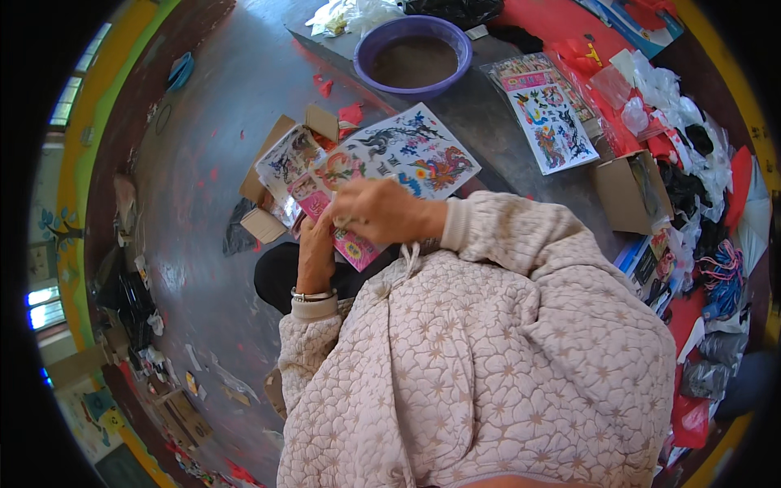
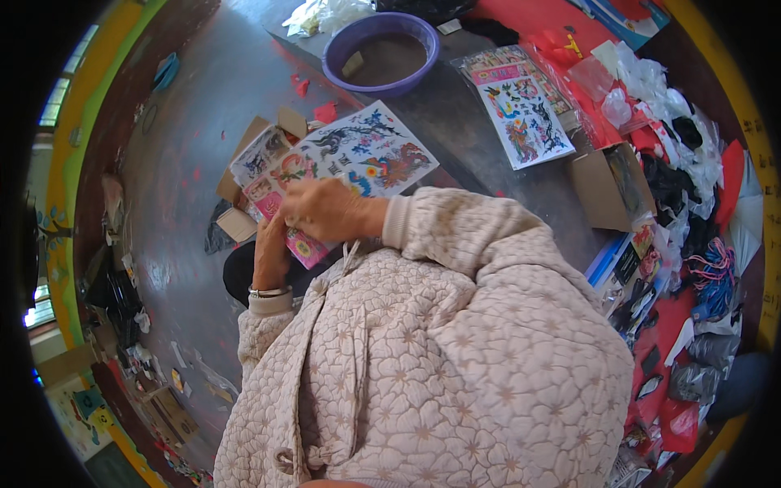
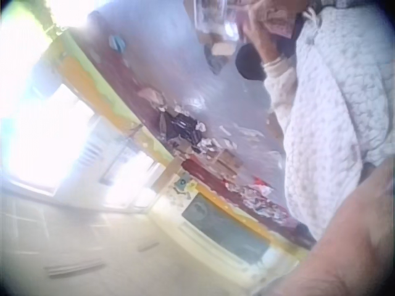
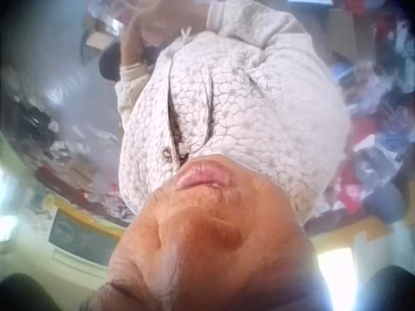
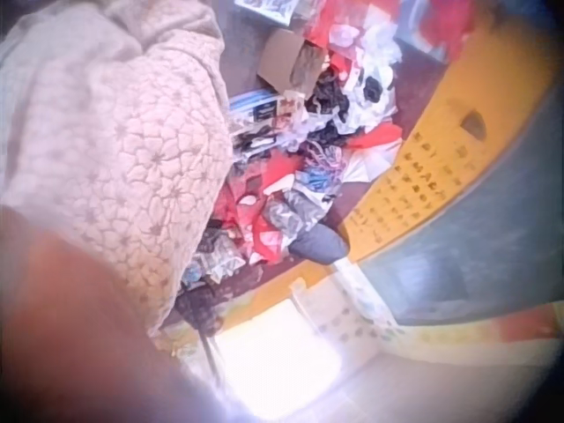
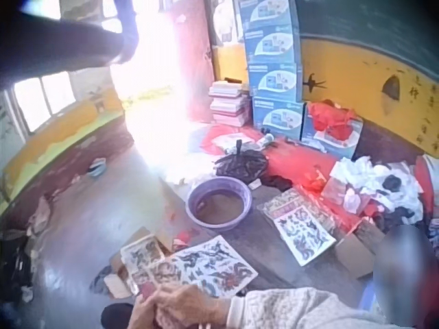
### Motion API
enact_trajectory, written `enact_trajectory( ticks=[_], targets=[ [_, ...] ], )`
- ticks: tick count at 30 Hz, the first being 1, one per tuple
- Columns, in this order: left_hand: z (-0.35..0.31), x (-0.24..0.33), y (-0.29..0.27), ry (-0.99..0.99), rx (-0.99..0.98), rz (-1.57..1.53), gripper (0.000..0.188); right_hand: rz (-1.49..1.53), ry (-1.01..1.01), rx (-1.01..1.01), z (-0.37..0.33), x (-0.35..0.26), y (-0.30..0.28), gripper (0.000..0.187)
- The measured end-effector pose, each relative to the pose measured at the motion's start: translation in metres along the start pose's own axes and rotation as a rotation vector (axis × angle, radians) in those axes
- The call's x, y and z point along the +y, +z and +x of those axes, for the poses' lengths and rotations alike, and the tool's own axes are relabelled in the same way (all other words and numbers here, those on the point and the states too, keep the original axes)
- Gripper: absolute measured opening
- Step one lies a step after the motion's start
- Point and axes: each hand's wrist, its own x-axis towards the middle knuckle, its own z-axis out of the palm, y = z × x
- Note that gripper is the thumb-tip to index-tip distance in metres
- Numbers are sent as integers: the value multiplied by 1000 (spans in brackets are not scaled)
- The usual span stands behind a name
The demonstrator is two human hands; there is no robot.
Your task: The person sits on the floor and repeatedly picks up sheets of decorative stickers, wipes them with a cloth, and places them into a cardboard box. The person handles the sheets one at a time, turning them over and wiping both sides before stacking them.
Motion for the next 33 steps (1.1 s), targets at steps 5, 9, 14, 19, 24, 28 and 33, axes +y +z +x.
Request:
enact_trajectory(
  ticks=[5, 9, 14, 19, 24, 28, 33],
  targets=[
    [-11, -12, -20, -164, 119, 3, 19, -16, 155, 50, -13, 24, -5, 14],
    [-19, -16, -26, -167, 145, 2, 23, -78, 376, 312, -25, 43, -27, 12],
    [-14, -28, -38, -195, 123, 84, 25, -279, 797, 280, -75, 129, -35, 12],
    [-18, -1, -23, -138, 17, 17, 22, -345, 925, 586, -96, 168, -100, 13],
    [-11, 0, -12, -201, -91, -83, 19, 18, 437, 702, -5, 39, -126, 12],
    [-7, 10, 5, -173, -189, 11, 19, -211, 1, 269, 19, -12, -26, 15],
    [-16, 11, 1, -222, -56, 30, 18, -324, 77, 65, 12, 15, 26, 16]
  ],
)
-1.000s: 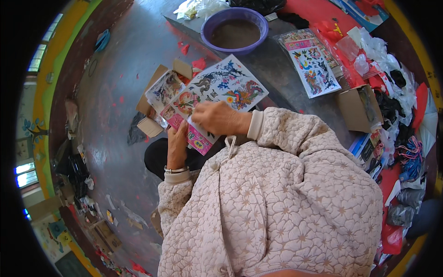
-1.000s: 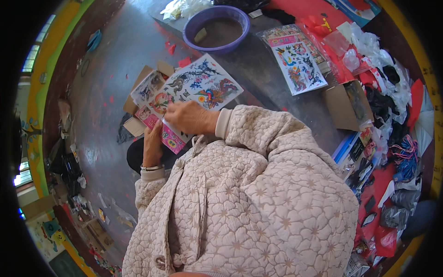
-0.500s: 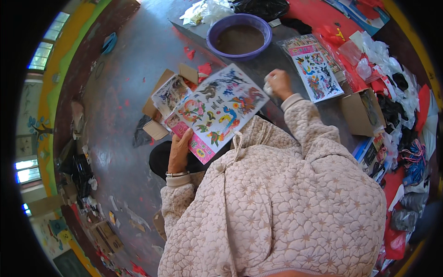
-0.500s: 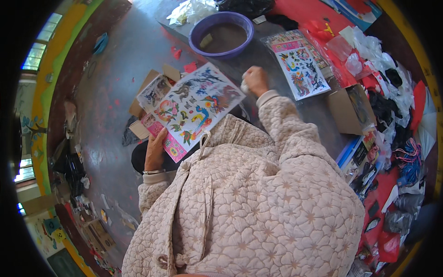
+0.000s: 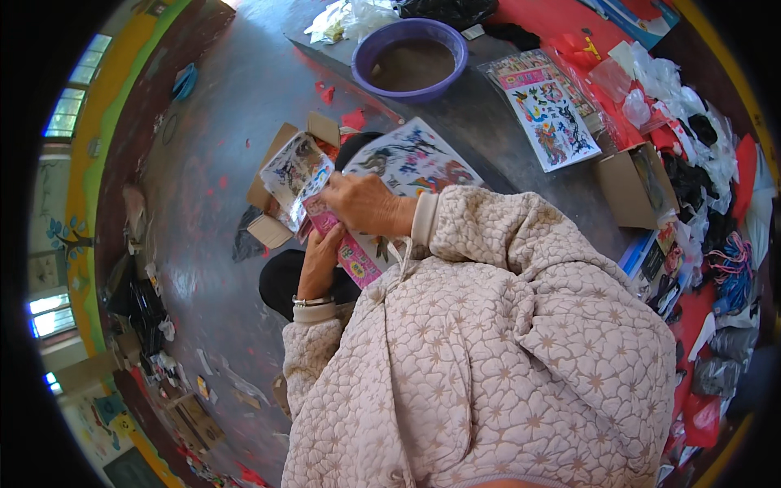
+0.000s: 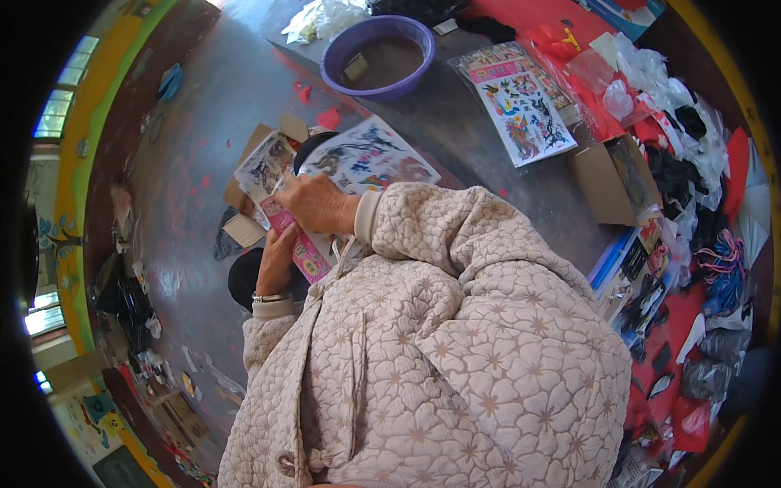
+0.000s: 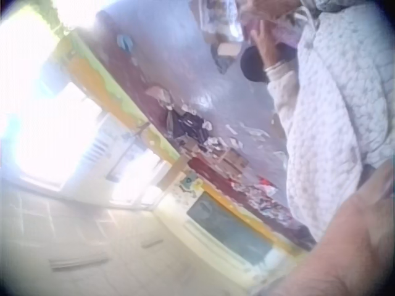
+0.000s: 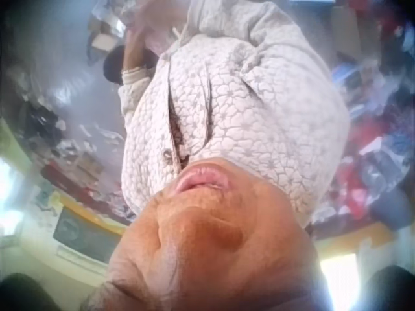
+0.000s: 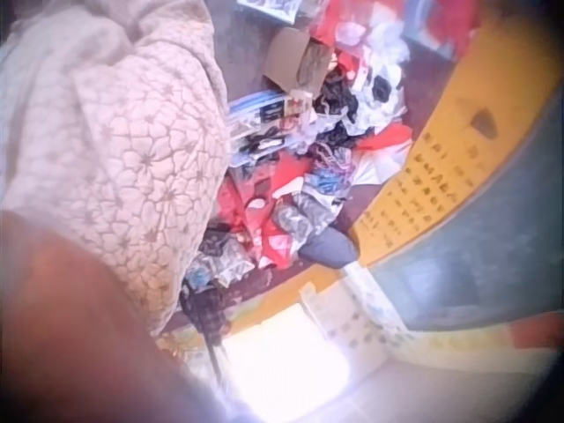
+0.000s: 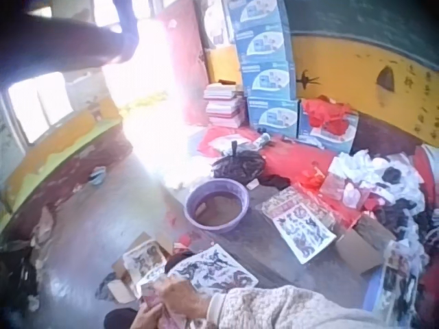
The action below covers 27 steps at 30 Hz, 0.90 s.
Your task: The person sits on the floor and repeatedly picks up sheets of decorative stickers, wipes them with a cloth, and places them into a cardboard box. The person handles the sheets one at a time, turning them over and wiping both sides before stacking them.
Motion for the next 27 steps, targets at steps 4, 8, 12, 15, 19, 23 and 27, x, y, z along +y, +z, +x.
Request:
enact_trajectory(
  ticks=[4, 8, 12, 15, 19, 23, 27],
  targets=[
    [-6, -13, -13, -27, 121, -30, 19, 5, 136, -5, 3, 20, -10, 13],
    [-10, -4, -17, -21, 123, -97, 19, 163, 307, 150, -3, 37, -28, 11],
    [-7, -1, -26, -13, -42, -90, 22, 130, 574, 187, -25, 88, -34, 14],
    [-10, -12, -30, -32, 69, -74, 23, 91, 609, 134, -43, 106, -23, 14],
    [-10, -22, -37, -60, 84, -64, 23, 23, 753, -163, -63, 144, -28, 13],
    [-16, -4, -28, -36, 86, -109, 26, -141, 965, 109, -73, 182, -71, 13],
    [7, 3, -11, 66, -149, 10, 26, -40, 722, 461, -42, 154, -144, 19]
  ],
)
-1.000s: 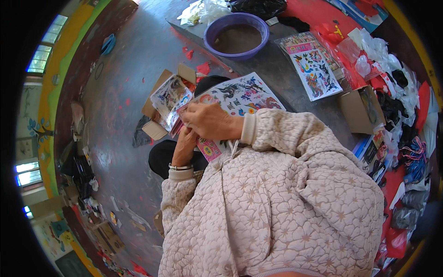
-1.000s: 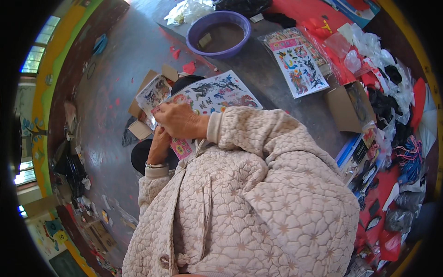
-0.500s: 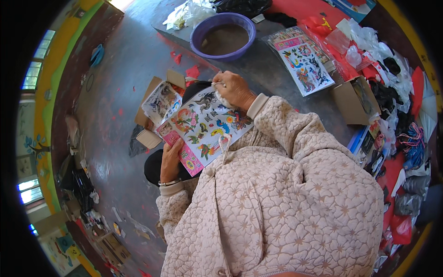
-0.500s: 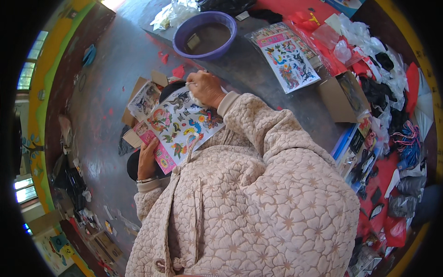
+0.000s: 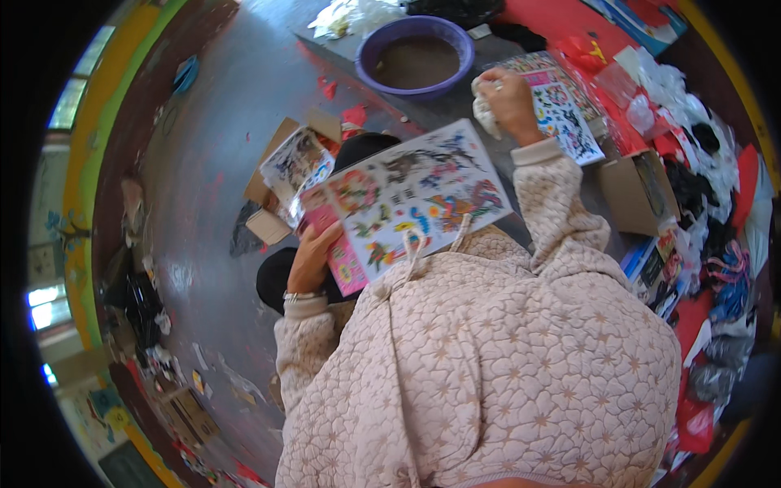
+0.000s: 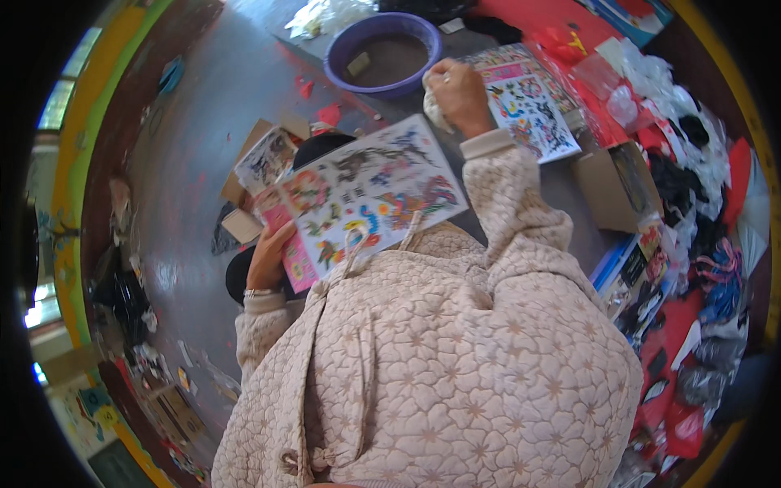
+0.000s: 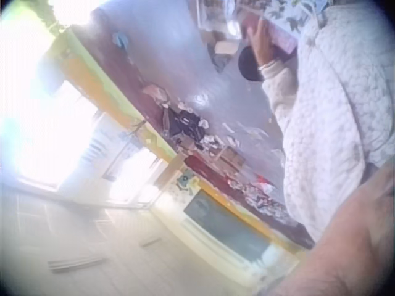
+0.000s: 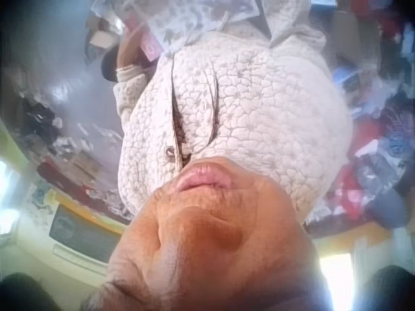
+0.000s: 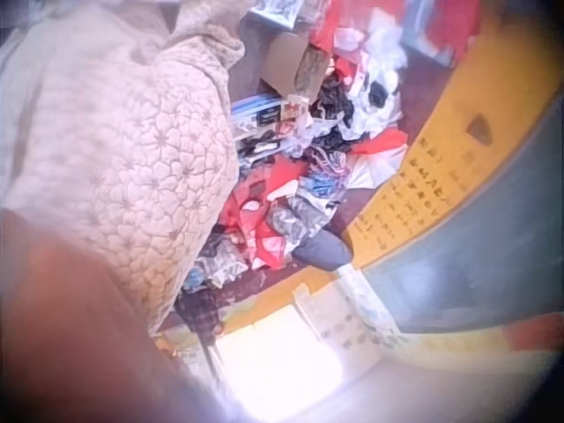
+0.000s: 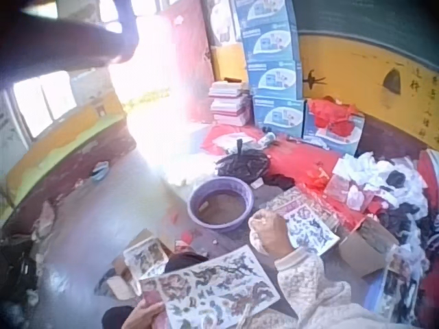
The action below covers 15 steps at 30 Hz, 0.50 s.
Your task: The person sits on the floor and repeatedly picks up sheets of decorative stickers, wipes them with a cloth, and places them into a cardboard box. The person handles the sheets one at a time, turning them over and wiping both sides before stacking them.
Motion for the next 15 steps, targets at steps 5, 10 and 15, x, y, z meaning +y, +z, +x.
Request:
enact_trajectory(
  ticks=[5, 10, 15],
  targets=[
    [31, -3, 11, -263, -38, -313, 23, 383, -330, -161, -29, -114, -2, 9],
    [29, -9, 8, -198, -64, -181, 23, 148, -793, -617, -101, -144, 85, 14],
    [15, -6, 3, -67, -81, 128, 23, -99, -842, -419, -103, -115, 120, 17]
  ],
)
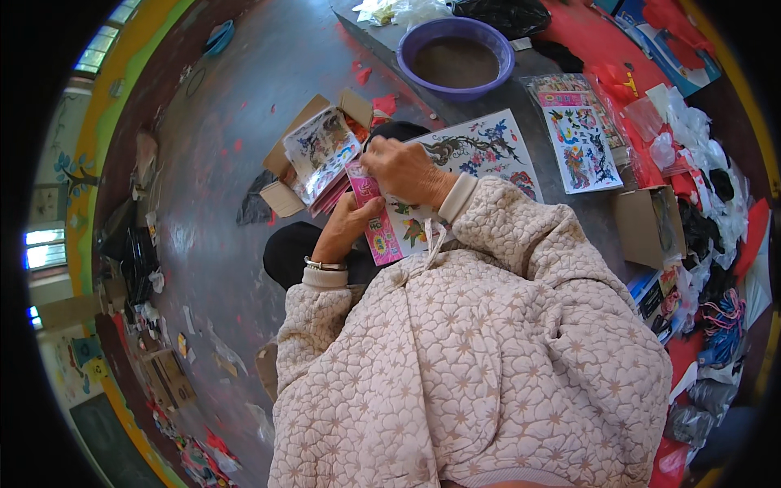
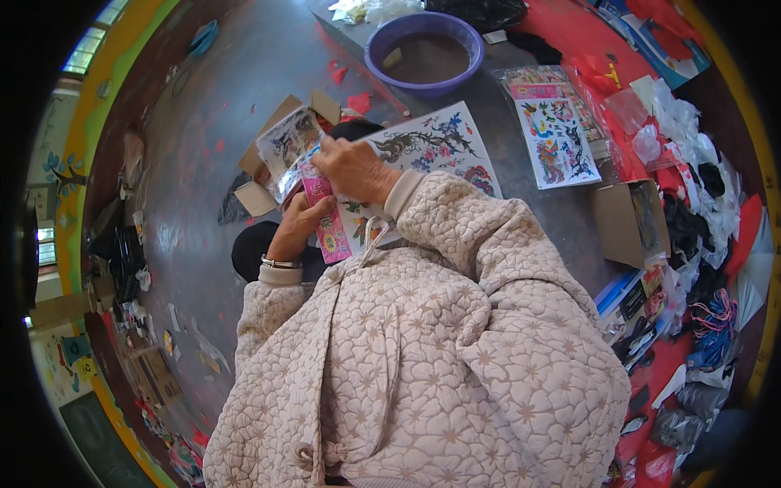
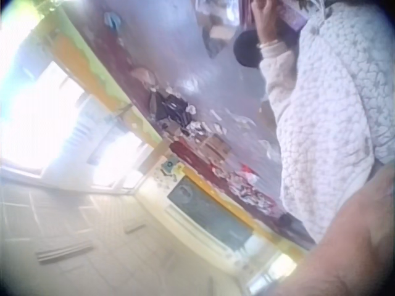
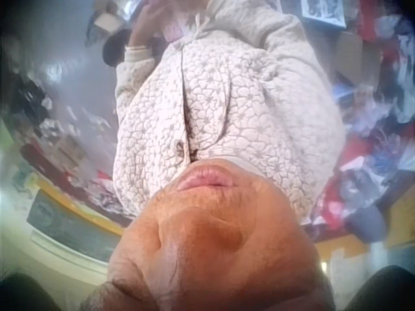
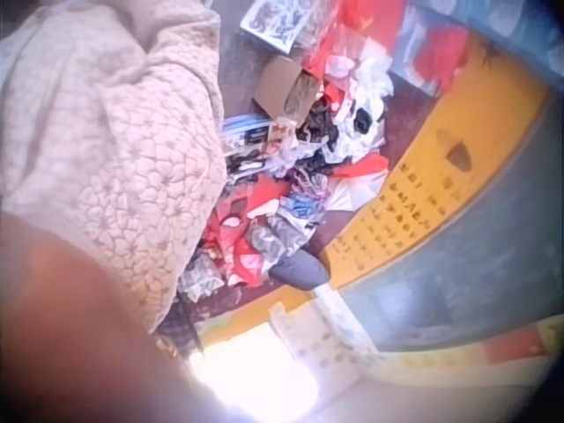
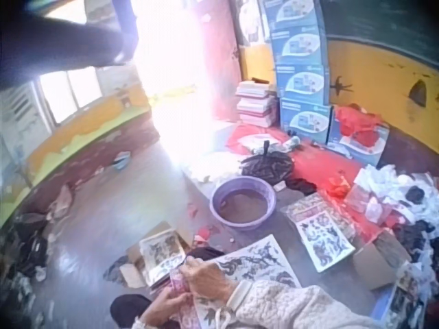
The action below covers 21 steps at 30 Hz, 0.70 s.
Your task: The person sits on the floor and repeatedly picks up sheets of decorative stickers, wipes them with a cloth, and places them into a cardboard box. The person handles the sheets one at a time, turning them over and wiping both sides before stacking them.
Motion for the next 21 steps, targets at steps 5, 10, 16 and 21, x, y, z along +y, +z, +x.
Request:
enact_trajectory(
  ticks=[5, 10, 16, 21],
  targets=[
    [-6, 4, -2, 18, 56, -156, 26, -112, 221, 426, 6, 46, -49, 8],
    [-4, -8, -3, 370, 179, -14, 33, 251, 142, 358, -2, -7, -60, 11],
    [25, -7, -8, 41, 87, -944, 37, 134, -119, -82, -24, -20, -13, 8],
    [25, -12, -14, 51, 156, -961, 37, 366, 136, -340, -63, 25, -69, 13]
  ],
)
